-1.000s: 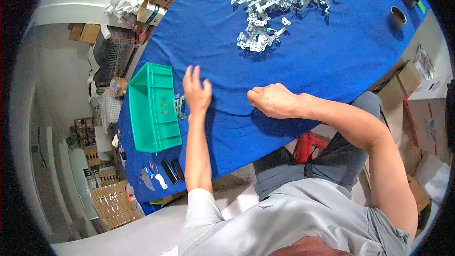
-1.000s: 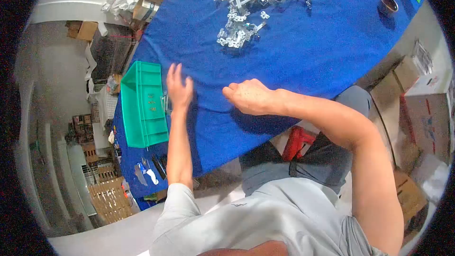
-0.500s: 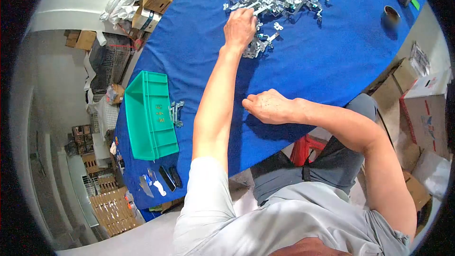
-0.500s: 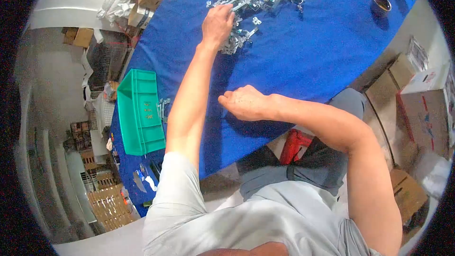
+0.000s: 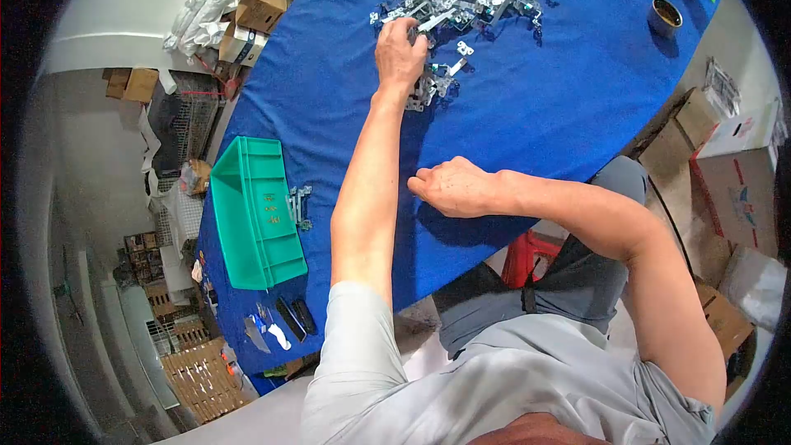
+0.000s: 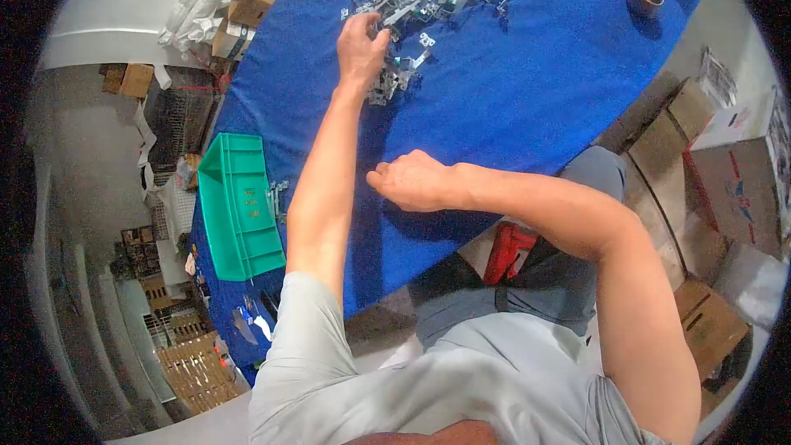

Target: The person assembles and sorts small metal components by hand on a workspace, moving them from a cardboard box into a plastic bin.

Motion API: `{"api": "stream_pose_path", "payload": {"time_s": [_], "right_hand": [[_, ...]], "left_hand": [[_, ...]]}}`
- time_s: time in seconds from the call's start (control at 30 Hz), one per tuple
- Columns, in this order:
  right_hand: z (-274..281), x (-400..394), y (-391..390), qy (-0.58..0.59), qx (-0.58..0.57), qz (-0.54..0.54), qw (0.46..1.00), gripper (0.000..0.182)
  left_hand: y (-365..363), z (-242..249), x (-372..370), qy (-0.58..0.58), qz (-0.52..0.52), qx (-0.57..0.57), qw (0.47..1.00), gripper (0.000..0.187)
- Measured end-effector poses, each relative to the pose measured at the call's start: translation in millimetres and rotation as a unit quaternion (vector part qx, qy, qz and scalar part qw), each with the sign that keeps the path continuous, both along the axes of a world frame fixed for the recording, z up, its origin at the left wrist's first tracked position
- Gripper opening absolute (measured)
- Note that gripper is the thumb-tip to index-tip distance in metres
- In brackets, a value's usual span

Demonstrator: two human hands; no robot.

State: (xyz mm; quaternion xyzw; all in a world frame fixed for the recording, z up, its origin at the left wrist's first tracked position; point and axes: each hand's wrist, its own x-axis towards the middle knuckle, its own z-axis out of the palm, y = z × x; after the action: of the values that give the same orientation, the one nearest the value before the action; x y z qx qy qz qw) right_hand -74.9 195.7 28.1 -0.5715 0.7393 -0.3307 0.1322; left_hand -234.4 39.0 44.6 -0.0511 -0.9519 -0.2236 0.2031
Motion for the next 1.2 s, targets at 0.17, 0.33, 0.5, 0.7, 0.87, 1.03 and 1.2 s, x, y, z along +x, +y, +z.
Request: {"api": "stream_pose_path", "payload": {"time_s": [0.17,0.33,0.5,0.7,0.87,1.03,1.2], "right_hand": [[-1,1,-1,0.005,0.013,0.002,1.000,0.020],[-3,0,0,-0.001,0.000,0.001,1.000,0.019],[-3,0,-1,0.003,0.003,-0.008,1.000,0.017],[-6,0,-2,-0.001,-0.007,-0.006,1.000,0.017],[-2,-2,1,-0.008,-0.002,-0.007,1.000,0.017],[-6,-7,-1,-0.007,-0.043,-0.027,0.999,0.016],[-8,-20,-2,-0.098,-0.072,-0.097,0.988,0.015]], "left_hand": [[-6,2,9,0.090,-0.057,-0.016,0.994,0.042],[-5,3,18,0.105,0.024,0.216,0.970,0.057],[-23,-7,16,0.043,0.064,0.374,0.924,0.063],[-34,0,24,0.041,0.069,0.383,0.920,0.053],[-52,19,57,0.042,0.109,0.693,0.712,0.066],[-89,2,133,-0.013,0.034,0.804,0.594,0.044],[-75,-12,198,-0.053,0.084,0.703,0.705,0.027]]}}
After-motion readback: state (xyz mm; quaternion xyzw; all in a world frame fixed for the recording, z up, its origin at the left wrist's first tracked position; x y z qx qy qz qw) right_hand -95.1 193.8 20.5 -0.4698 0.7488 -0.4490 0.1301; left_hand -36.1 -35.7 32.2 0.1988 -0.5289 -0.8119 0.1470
